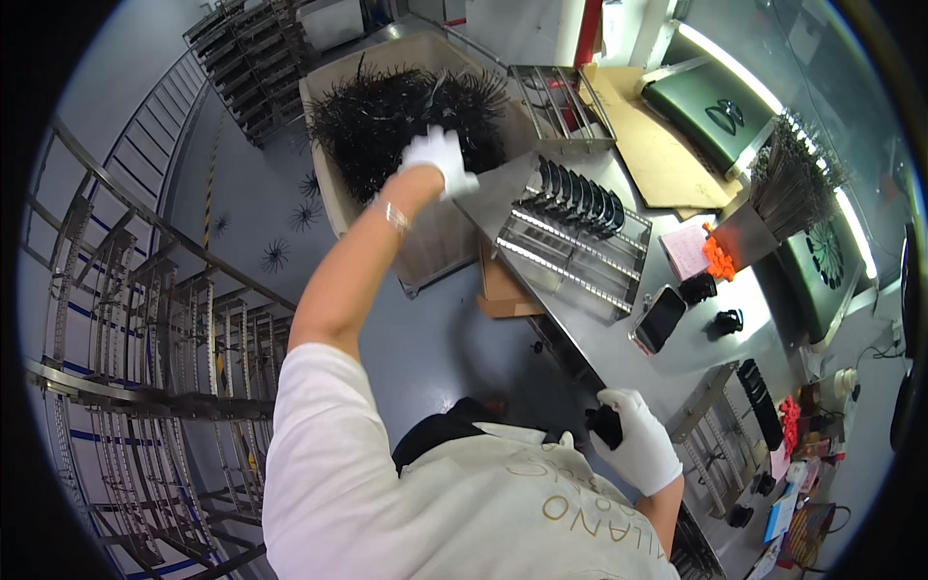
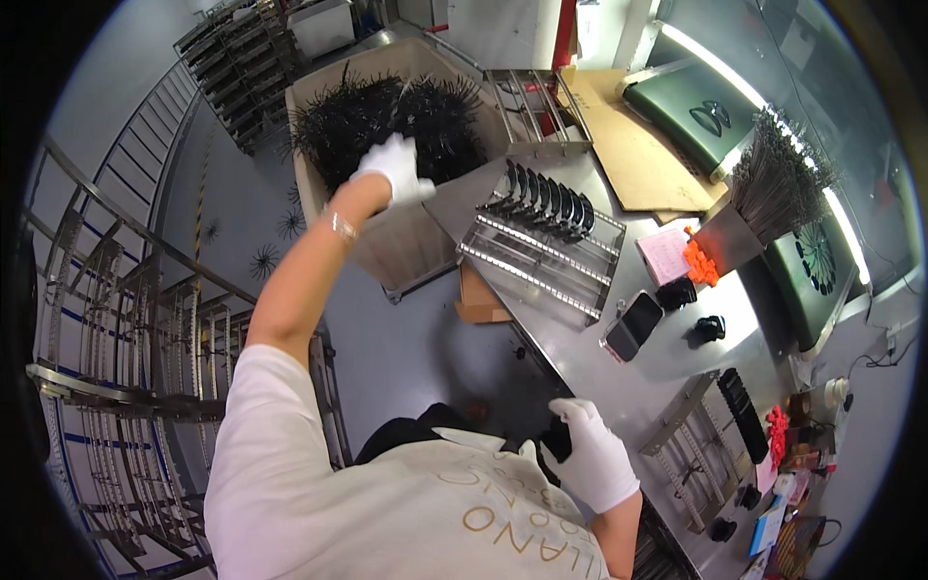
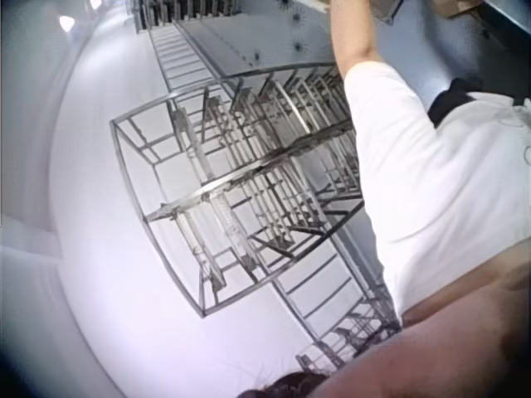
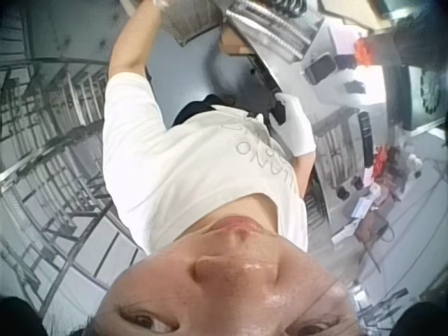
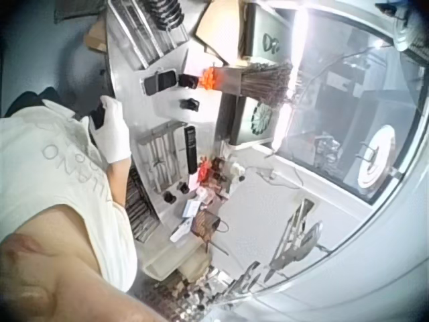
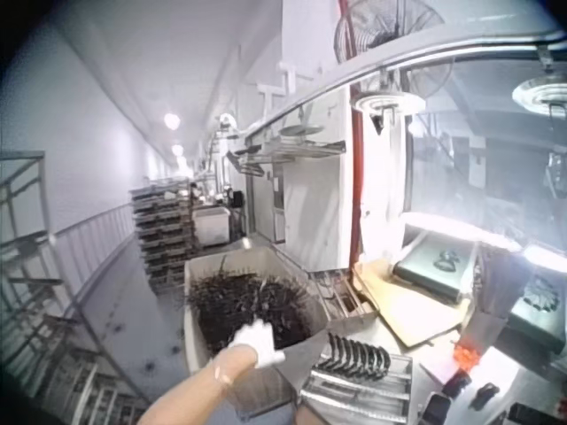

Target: The person repeatedly picks up black plastic components and inserts them into a metal rack on a stainless steel table. They handle the components one at a time, aligning them in rows within the rack.

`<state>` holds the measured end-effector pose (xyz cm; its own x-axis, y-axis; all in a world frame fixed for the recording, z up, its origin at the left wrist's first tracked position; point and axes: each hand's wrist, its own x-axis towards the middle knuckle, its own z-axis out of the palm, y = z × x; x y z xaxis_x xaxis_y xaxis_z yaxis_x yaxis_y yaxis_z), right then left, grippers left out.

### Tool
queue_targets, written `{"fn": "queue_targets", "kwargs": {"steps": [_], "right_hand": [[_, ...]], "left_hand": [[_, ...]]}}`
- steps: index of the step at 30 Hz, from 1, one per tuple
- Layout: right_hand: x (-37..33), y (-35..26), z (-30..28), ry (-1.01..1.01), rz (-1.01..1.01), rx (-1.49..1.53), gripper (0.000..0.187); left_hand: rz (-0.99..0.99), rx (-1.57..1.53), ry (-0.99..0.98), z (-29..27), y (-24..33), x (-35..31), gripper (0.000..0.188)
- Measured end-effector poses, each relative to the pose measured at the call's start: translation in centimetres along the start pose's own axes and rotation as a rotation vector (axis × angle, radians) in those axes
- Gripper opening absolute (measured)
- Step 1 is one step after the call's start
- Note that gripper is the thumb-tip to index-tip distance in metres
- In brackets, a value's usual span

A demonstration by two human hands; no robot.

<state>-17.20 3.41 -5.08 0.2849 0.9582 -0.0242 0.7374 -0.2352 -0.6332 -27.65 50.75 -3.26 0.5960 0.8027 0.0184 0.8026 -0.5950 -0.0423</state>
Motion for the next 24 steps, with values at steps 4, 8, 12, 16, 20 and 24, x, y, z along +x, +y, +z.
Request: {"fn": "queue_targets", "kwargs": {"steps": [4, 8, 12, 16, 20, 24], "right_hand": [[-1.1, 2.2, -0.1, 0.102, 0.055, 0.040, 0.058], [-0.5, 1.4, -0.7, -0.056, 0.087, -0.124, 0.075], [-7.2, 6.8, -0.8, 0.183, -0.040, 0.190, 0.099], [-10.5, 9.5, 0.1, 0.859, 0.188, 0.089, 0.027], [-13.4, 12.1, -2.9, 0.829, -0.037, 0.118, 0.049], [-18.6, 16.5, -5.3, 0.682, 0.168, 0.442, 0.083]], "left_hand": [[0.654, -1.192, -1.305, 6.9, 11.3, -10.4, 0.045], [0.758, -1.202, -1.591, 9.0, 20.9, -23.2, 0.053], [0.840, -0.972, -1.403, 6.0, 26.1, -25.6, 0.039], [1.128, -1.355, -0.964, 11.7, 34.6, -30.0, 0.064], [1.045, -0.945, -1.605, 12.5, 38.5, -26.2, 0.020], [0.919, -0.869, -1.492, 4.5, 43.6, -26.9, 0.012]]}}
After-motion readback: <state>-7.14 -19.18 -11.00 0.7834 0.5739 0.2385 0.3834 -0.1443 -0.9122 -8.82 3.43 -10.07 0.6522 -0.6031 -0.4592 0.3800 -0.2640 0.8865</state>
